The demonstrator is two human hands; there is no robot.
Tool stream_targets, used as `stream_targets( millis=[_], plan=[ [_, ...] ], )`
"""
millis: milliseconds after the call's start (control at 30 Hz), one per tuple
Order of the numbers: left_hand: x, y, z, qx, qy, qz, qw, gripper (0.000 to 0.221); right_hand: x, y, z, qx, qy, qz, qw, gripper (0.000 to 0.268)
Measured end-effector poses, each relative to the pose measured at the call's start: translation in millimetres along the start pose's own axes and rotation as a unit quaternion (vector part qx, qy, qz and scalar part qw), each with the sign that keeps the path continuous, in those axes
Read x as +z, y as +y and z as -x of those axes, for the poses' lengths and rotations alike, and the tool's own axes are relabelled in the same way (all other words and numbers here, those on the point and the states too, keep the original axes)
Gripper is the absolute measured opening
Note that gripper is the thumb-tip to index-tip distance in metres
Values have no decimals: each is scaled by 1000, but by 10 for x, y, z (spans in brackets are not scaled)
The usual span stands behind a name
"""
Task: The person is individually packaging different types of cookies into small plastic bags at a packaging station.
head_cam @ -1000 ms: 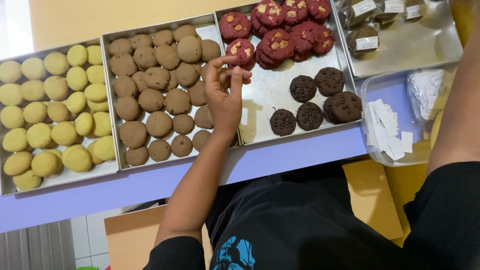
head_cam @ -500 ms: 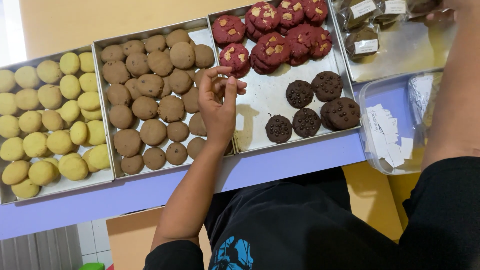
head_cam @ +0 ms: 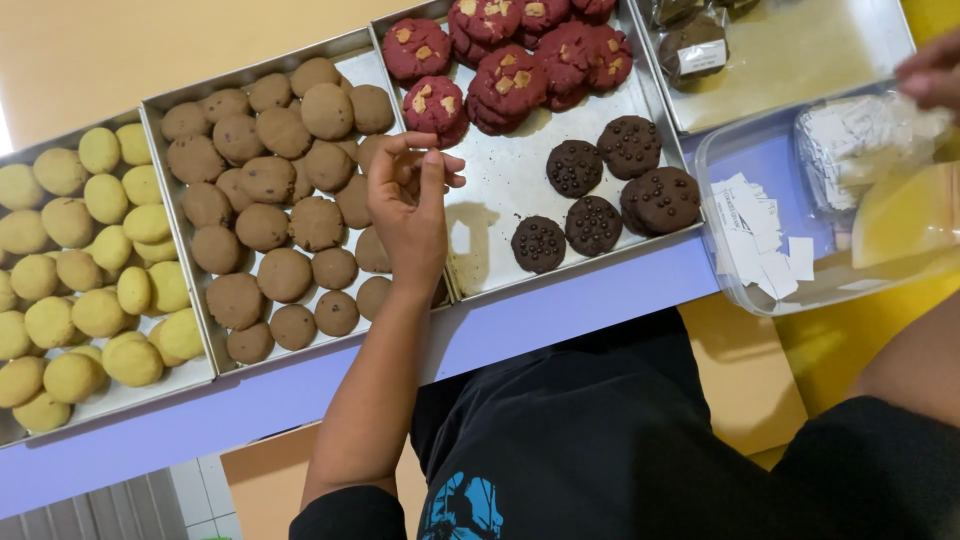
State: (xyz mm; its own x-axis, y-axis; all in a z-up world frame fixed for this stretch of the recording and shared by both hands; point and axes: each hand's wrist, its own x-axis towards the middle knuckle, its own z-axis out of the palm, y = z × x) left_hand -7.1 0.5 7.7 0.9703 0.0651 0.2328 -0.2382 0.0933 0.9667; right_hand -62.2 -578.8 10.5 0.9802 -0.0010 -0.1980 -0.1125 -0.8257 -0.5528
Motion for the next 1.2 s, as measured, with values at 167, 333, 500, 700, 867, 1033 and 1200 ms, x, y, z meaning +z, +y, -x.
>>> stream_targets(
  millis=[167, 333, 500, 700, 867, 1033, 1200],
  plan=[
    [33, 39, 8, -8, -1, 18, 1000, 5, 661, 406, 916, 141, 72, -12, 987, 32],
    [24, -8, 7, 1, -9, 12, 1000, 5, 1016, -695, 1100, 195, 206, 49, 958, 66],
    [21, -30, -1, 4, -5, 12, 1000, 5, 1017, -848, 1149, 171, 232, 27, 957, 39],
    [30, 0, 10, 11, -7, 15, 1000, 5, 1085, -400, 1104, 159, 287, -7, 945, 44],
    [26, 4, 5, 6, -6, 14, 1000, 5, 1196, 329, 1103, 199, 275, -142, 930, 13],
    [27, 26, 12, 9, -11, 4, 1000, 6, 1133, 198, 1197, 117, 202, -146, 961, 30],
    [2, -96, -8, 18, -15, 4, 1000, 7, 1359, 969, 1057, 161, 321, -71, 931, 22]
  ],
)
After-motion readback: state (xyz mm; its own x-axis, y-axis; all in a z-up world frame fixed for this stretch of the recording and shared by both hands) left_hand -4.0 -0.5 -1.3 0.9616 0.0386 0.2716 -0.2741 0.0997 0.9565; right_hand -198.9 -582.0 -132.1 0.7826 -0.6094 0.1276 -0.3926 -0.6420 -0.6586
